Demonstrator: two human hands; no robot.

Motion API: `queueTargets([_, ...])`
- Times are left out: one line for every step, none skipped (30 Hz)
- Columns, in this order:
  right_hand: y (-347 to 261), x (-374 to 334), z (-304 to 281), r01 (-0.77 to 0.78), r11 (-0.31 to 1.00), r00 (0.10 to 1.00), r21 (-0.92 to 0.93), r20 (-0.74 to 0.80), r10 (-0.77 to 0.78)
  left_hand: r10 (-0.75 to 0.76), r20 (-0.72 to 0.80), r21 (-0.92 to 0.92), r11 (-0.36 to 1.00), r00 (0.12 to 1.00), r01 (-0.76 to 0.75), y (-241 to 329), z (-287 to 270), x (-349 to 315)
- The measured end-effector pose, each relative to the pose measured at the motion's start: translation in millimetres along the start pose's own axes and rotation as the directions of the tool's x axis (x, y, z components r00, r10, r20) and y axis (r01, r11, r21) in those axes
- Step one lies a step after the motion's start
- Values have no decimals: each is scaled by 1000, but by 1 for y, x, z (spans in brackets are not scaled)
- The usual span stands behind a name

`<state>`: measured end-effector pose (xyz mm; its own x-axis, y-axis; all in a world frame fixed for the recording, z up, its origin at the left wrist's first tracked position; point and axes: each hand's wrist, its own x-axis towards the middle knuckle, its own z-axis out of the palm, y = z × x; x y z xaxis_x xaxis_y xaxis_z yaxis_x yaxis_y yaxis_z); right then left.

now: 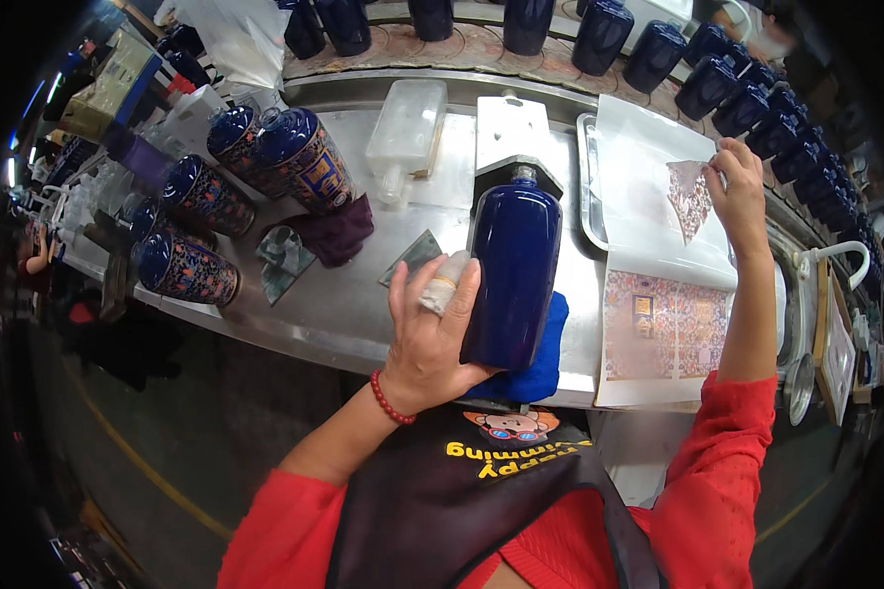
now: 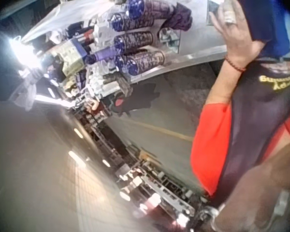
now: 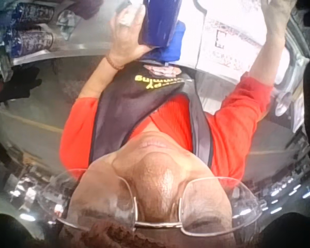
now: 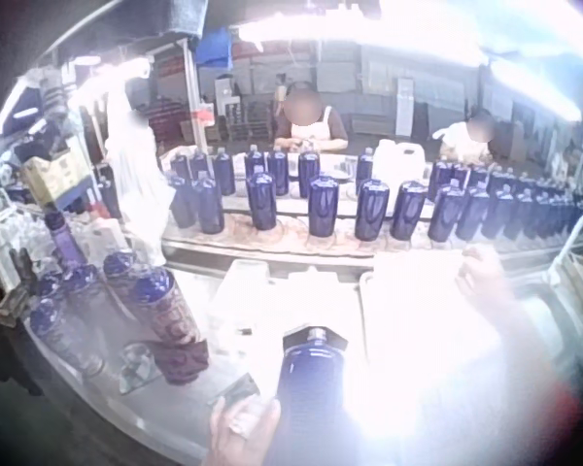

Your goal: The person applies decorative stickers to a blue cylindrical container, smoothing them with fingers and a small black tool. They handle sheets of stickers, peel off backing paper, and press the stickers onto the container's surface.

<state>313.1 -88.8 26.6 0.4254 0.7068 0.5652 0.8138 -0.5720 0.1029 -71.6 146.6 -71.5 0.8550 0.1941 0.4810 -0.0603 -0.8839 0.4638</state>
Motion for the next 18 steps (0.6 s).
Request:
queueTargets([-15,6,-14,0,1000,1000,8,17,0,19,-2,27,999,1000,-19,0,-1,-1])
queueTargets([-29,12,-28,21,1000,1000,16,13,-22,21,10,56,998,1000,-21,0,-2,-1])
queueTargets([-43,17,-40,26,999,1000,21,12,-26,38,-1,70,997,999,-38,1,-4,-1])
queueTargets([-56,21,-52,30,998,999,51,29,-32,40,3,82,996,999,-40,3,-5,0])
queueTargets([-68,23,-63,89,990,996,111,-1,-89,39,18,93,995,999,-40,4,-6,2])
queueTargets([-80,24,-74,113,981,994,159,-16,-112,42,44,82,996,998,-45,6,-9,2])
queueTargets([-91,25,-84,142,969,990,202,-35,-138,36,81,72,997,996,-42,6,-13,4])
queueTargets([-101,26,-93,174,956,985,236,-44,-169,30,118,64,997,993,-37,5,-17,7])
queueTargets([-111,27,-102,206,940,979,271,-59,-197,53,113,-5,999,992,-53,4,-23,11])
queueTargets([-120,27,-112,228,935,974,273,-67,-218,71,109,-72,995,991,-64,1,-30,18])
queueTargets([-130,27,-122,262,917,965,300,-86,-247,93,99,-152,985,991,-78,0,-36,27])
queueTargets([-139,27,-130,287,900,958,329,-104,-267,81,109,-214,975,991,-56,-1,-42,38])
queueTargets([-150,27,-138,313,880,950,358,-123,-287,102,73,-269,960,992,-79,-1,-48,50])
queueTargets([-160,27,-145,348,858,937,379,-164,-308,120,42,-331,938,992,-99,3,-53,62])
queueTargets([-169,27,-153,335,857,942,390,-149,-301,126,22,-403,909,992,-106,9,-58,73])
queueTargets([-178,26,-159,320,858,947,403,-132,-291,190,-90,-278,938,978,-208,19,-62,81])
queueTargets([-187,24,-164,305,854,952,422,-127,-277,238,-172,-170,949,956,-267,31,-65,87])
queueTargets([-196,22,-166,302,858,953,414,-143,-267,256,-235,-153,943,938,-296,45,-66,90])
